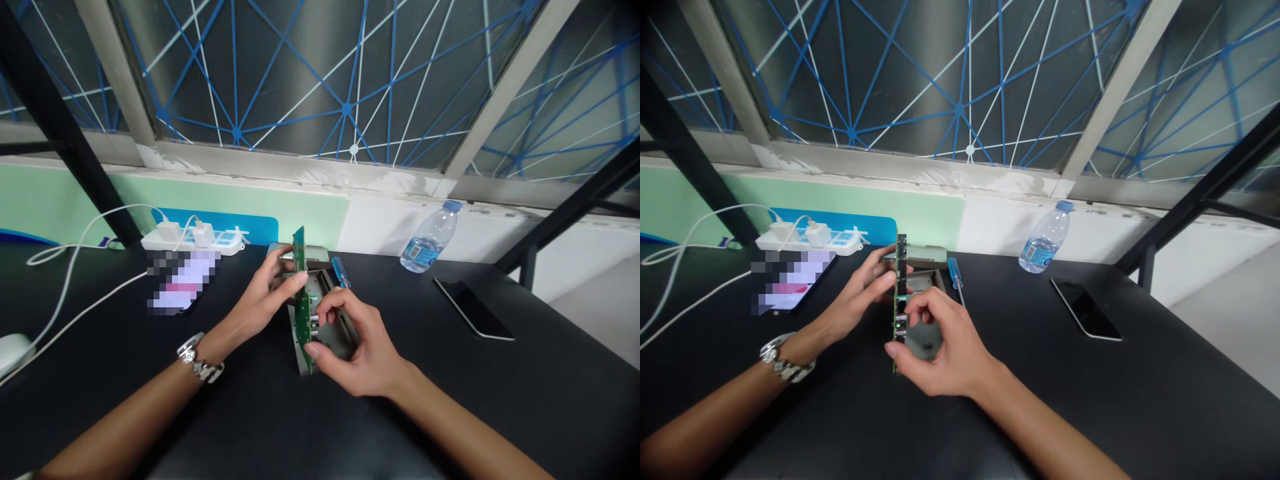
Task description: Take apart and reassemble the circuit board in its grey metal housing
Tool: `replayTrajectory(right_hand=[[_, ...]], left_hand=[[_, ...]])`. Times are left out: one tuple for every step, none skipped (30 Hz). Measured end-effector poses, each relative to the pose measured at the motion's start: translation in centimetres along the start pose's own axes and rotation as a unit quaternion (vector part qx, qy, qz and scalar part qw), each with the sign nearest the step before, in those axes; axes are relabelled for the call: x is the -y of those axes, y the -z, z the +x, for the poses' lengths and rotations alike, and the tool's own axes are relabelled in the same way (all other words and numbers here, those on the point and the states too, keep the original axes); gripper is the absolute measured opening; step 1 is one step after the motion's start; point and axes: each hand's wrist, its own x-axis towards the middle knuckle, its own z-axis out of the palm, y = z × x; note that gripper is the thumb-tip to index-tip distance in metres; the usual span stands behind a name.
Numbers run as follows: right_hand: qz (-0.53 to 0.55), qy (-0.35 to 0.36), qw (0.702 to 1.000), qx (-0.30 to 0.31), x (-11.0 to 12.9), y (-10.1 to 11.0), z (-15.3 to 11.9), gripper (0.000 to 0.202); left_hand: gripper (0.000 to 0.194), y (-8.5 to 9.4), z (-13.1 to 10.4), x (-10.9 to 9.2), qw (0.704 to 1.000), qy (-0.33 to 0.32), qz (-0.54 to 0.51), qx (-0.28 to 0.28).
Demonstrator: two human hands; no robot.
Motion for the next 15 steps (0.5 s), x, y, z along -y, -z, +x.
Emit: replayTrajectory(right_hand=[[-0.001,-0.003,1.000,-0.002,0.0,0.1,0.0,0.031],[-0.003,-0.004,1.000,-0.003,-0.1,0.2,0.1,0.030],[-0.005,-0.005,1.000,-0.005,-0.1,0.2,0.2,0.028],[-0.005,-0.007,1.000,-0.005,-0.2,0.3,0.2,0.027],[-0.006,-0.009,1.000,-0.004,-0.2,0.4,0.3,0.026],[-0.006,-0.011,1.000,-0.004,-0.2,0.5,0.4,0.025],[-0.007,-0.013,1.000,-0.003,-0.3,0.5,0.4,0.025],[-0.008,-0.015,1.000,-0.004,-0.3,0.6,0.4,0.024],[-0.008,-0.018,1.000,-0.004,-0.4,0.6,0.5,0.024],[-0.008,-0.023,1.000,-0.005,-0.5,0.7,0.5,0.022],[-0.008,-0.030,1.000,-0.006,-0.6,0.8,0.5,0.021],[-0.006,-0.038,0.999,-0.006,-0.7,0.9,0.5,0.019],[-0.004,-0.048,0.999,-0.007,-0.8,1.0,0.5,0.017],[-0.002,-0.059,0.998,-0.008,-1.0,1.1,0.6,0.015],[0.000,-0.068,0.998,-0.009,-1.2,1.3,0.6,0.014]], left_hand=[[0.062,0.2,0.1,0.0,1.000,0.003,-0.005,-0.004],[0.060,0.4,0.1,0.1,1.000,0.006,-0.012,-0.007],[0.059,0.6,0.2,0.1,1.000,0.009,-0.020,-0.010],[0.060,0.8,0.3,0.2,0.999,0.013,-0.028,-0.014],[0.062,0.9,0.4,0.2,0.999,0.017,-0.036,-0.016],[0.065,1.1,0.5,0.2,0.999,0.022,-0.041,-0.019],[0.067,1.2,0.6,0.2,0.998,0.026,-0.045,-0.021],[0.068,1.2,0.7,0.2,0.998,0.028,-0.048,-0.025],[0.069,1.3,0.7,0.2,0.998,0.031,-0.049,-0.029],[0.069,1.3,0.8,0.1,0.998,0.033,-0.047,-0.032],[0.069,1.4,0.8,0.1,0.998,0.033,-0.044,-0.034],[0.068,1.5,0.9,0.1,0.998,0.033,-0.041,-0.035],[0.067,1.6,0.9,0.1,0.998,0.034,-0.038,-0.036],[0.066,1.7,0.9,0.1,0.998,0.034,-0.036,-0.036],[0.064,1.8,1.0,0.1,0.998,0.035,-0.035,-0.037]])
